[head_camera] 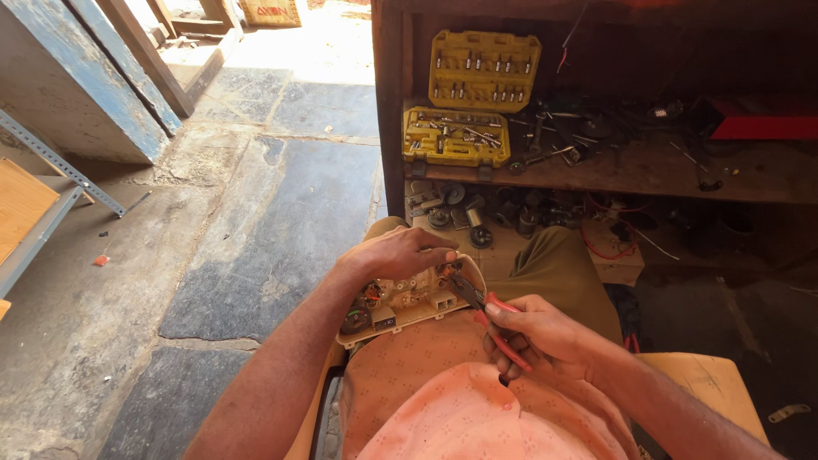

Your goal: The person uses pliers to cut and adjust wires inside a beige plastic housing held on their lap. They repeatedly reposition the housing and manipulate internal components throughout the clip.

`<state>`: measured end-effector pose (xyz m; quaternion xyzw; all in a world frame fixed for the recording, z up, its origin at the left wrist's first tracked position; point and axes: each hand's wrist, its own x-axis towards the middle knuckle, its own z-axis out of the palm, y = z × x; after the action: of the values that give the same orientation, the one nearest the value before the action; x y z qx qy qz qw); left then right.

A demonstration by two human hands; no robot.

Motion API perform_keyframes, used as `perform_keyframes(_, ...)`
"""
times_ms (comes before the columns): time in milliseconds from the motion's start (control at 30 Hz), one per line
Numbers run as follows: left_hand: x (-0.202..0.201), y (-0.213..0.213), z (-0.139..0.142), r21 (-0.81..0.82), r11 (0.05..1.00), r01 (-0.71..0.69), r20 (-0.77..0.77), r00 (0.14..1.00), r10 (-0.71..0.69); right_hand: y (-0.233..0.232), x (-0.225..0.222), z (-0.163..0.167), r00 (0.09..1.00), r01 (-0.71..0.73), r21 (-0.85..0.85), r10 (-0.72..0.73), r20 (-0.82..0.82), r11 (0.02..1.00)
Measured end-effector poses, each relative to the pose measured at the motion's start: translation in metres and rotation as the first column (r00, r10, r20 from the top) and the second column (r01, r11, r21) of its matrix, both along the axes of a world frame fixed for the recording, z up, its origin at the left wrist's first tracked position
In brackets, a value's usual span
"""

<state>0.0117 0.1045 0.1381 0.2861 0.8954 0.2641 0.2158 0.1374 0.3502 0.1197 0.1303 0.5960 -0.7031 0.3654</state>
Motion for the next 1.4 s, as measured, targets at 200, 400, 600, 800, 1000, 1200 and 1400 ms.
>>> perform_keyframes(200, 0.003, -0.001, 0.003, -0.006, 1.0, 0.003, 0.004, 1.0, -0.003, 0.0, 0.0, 0.0, 0.999, -0.031, 0.122, 0.033, -0.018, 0.992)
perform_keyframes(400, 0.008, -0.006, 0.013, -0.018, 1.0, -0.013, -0.003, 1.0, 0.013, -0.008, 0.004, 0.008, 0.994, -0.036, 0.158, 0.052, -0.095, 0.987)
perform_keyframes(600, 0.011, -0.005, 0.014, 0.005, 1.0, 0.005, -0.022, 1.0, -0.005, -0.014, 0.006, 0.02, 0.957, -0.121, 0.532, 0.241, -0.163, 0.838)
perform_keyframes(800, 0.015, -0.001, 0.017, 0.002, 1.0, -0.01, -0.059, 0.998, 0.01, -0.028, 0.015, 0.047, 0.83, -0.074, 0.877, 0.517, -0.21, 0.475)
perform_keyframes(1000, 0.019, -0.004, 0.024, -0.004, 1.0, -0.009, -0.056, 0.998, 0.009, -0.043, 0.022, 0.067, 0.836, -0.07, 0.931, 0.53, -0.14, 0.357)
perform_keyframes(1200, 0.018, -0.004, 0.025, -0.019, 0.999, -0.03, -0.05, 0.998, 0.029, -0.04, 0.023, 0.056, 0.637, 0.065, 0.984, 0.752, -0.169, 0.166)
perform_keyframes(1400, 0.015, -0.004, 0.022, -0.002, 0.999, -0.032, -0.069, 0.997, 0.032, -0.039, 0.026, 0.044, 0.515, 0.143, 0.99, 0.855, -0.059, -0.018)
